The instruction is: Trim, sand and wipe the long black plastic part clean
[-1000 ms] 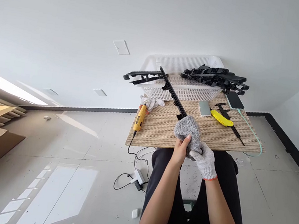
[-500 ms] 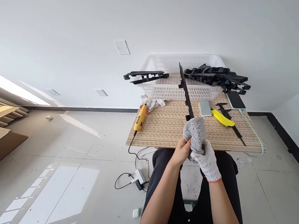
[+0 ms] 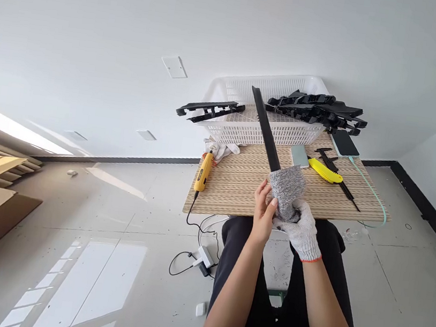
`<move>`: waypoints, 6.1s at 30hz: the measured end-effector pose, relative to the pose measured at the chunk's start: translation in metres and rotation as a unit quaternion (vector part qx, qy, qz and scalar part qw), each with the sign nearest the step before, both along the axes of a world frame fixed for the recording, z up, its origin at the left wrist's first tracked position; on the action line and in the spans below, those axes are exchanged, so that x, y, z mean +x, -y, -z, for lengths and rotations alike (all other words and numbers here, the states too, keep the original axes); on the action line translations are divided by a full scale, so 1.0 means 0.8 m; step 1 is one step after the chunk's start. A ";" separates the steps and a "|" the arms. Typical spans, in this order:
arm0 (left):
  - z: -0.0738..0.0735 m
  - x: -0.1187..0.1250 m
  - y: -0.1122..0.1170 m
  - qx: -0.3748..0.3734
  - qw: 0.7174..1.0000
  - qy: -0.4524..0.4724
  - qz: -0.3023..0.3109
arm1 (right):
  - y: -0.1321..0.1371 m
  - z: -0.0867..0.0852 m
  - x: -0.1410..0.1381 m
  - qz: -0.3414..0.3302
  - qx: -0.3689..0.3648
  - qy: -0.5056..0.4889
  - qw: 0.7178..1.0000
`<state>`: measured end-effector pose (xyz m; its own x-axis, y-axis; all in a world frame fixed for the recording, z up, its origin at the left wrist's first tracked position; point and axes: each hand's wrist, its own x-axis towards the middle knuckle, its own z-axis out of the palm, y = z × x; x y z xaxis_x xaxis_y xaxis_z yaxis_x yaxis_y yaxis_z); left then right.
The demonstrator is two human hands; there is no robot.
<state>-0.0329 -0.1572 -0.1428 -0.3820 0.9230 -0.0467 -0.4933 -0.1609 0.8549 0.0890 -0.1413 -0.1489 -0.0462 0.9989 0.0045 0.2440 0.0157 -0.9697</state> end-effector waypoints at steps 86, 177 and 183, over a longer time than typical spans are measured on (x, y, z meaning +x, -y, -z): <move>0.003 0.012 0.002 0.023 0.994 0.064 0.090 | 0.006 0.017 0.000 -0.064 0.208 0.217 0.951; 0.001 -0.008 -0.005 0.051 0.998 -0.044 -0.009 | -0.044 -0.022 -0.017 -0.213 0.185 0.450 0.847; 0.006 -0.006 -0.004 0.058 0.995 -0.076 -0.003 | -0.044 -0.020 -0.020 -0.180 0.165 0.454 0.857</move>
<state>-0.0374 -0.1539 -0.1476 -0.3830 0.9161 0.1187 -0.3578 -0.2656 0.8953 0.0734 -0.1064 -0.1329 -0.4850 0.8705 0.0839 0.8175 0.4853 -0.3102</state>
